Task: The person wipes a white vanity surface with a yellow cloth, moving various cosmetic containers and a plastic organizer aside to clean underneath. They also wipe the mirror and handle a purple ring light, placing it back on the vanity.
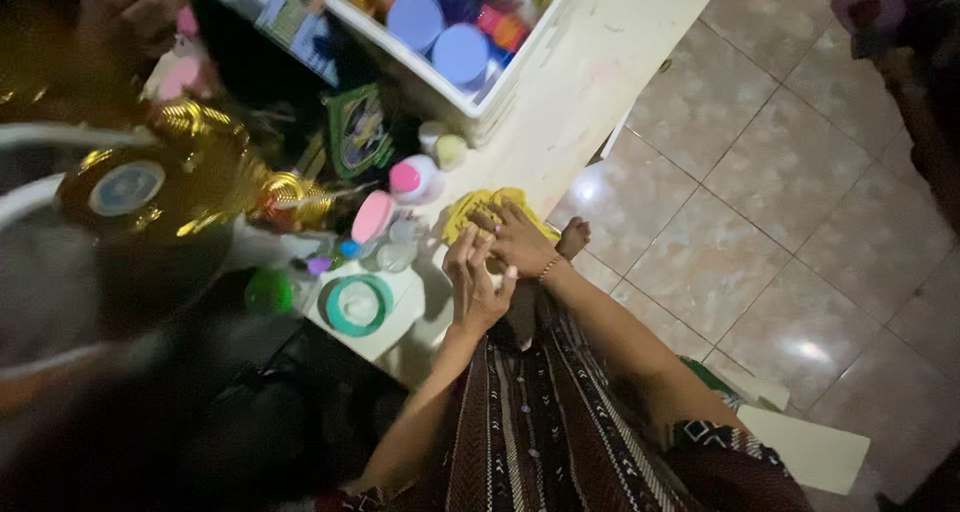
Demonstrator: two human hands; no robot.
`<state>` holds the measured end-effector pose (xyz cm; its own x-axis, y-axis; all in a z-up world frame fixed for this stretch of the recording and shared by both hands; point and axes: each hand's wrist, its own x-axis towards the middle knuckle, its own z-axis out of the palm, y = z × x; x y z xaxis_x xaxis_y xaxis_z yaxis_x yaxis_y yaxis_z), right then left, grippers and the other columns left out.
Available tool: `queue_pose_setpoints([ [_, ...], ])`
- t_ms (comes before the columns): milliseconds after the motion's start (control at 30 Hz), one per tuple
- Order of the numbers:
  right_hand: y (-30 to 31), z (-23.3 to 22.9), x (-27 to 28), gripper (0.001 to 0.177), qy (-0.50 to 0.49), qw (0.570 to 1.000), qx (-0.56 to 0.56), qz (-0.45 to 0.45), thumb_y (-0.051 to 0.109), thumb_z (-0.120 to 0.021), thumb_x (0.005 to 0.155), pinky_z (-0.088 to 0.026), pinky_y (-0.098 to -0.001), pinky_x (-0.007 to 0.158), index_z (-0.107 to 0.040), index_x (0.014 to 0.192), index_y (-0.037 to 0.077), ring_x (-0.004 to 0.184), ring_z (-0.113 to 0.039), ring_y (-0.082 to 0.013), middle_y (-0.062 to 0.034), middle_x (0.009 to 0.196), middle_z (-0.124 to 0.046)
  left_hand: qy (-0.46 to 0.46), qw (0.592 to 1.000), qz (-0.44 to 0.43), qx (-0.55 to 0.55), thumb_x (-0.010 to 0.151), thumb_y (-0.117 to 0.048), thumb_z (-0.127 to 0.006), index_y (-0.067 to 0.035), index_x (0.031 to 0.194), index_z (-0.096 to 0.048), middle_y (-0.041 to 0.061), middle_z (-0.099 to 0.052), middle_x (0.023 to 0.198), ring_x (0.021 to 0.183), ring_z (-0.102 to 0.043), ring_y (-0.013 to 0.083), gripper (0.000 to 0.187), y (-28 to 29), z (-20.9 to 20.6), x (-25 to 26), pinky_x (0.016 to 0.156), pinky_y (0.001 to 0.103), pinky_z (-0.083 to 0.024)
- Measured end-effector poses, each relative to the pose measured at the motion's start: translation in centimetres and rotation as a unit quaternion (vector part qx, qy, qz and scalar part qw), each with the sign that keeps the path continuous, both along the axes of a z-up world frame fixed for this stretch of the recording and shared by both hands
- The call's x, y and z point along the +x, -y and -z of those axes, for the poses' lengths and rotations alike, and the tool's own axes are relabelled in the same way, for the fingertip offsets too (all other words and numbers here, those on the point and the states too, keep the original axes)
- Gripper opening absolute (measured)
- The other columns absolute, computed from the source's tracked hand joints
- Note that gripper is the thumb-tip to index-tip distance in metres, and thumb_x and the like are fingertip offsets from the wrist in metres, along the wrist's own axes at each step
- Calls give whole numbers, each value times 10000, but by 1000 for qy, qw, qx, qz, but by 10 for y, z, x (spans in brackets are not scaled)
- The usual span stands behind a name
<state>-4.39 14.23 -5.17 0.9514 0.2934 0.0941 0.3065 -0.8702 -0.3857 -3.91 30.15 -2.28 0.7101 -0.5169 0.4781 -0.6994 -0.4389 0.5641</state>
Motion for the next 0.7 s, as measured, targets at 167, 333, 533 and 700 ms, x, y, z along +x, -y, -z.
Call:
queue_pose_setpoints([
  [167, 75, 12, 35, 633, 36, 992, 14, 122, 266, -762, 777, -353, -590, 1139, -646, 1399, 279, 1378, -429, -426, -110, 1567, -473, -79, 996, 24, 42, 998, -290, -643, -50, 1490, -413, 181, -343, 1577, 1430, -366, 401, 594, 52, 4, 16, 1187, 568, -280],
  [333, 159, 13, 66, 620, 31, 977, 16, 210, 206, -766, 740, -359, -575, 1124, -673, 1349, 272, 1329, -447, -434, -113, 1514, -504, -68, 992, 49, 92, 1010, -212, -587, -46, 1549, -379, 179, -312, 1627, 1518, -301, 414, 601, 105, 8, 39, 1259, 578, -246],
  [533, 253, 18, 72, 570, 75, 931, -21, 355, 146, -794, 778, -438, -539, 1044, -693, 1327, 263, 1276, -485, -419, -138, 1493, -544, -46, 969, 83, 229, 1018, -296, -562, -95, 1573, -400, 145, -362, 1640, 1538, -315, 310, 612, 182, 5, 78, 1247, 568, -245],
  [700, 325, 13, 72, 518, 58, 866, 23, 497, 103, -761, 852, -506, -499, 953, -678, 1354, 201, 1164, -489, -447, -239, 1458, -530, -28, 960, 120, 253, 970, -415, -602, -105, 1585, -387, 124, -337, 1654, 1545, -284, 291, 722, 254, 9, 115, 1258, 519, -219],
])
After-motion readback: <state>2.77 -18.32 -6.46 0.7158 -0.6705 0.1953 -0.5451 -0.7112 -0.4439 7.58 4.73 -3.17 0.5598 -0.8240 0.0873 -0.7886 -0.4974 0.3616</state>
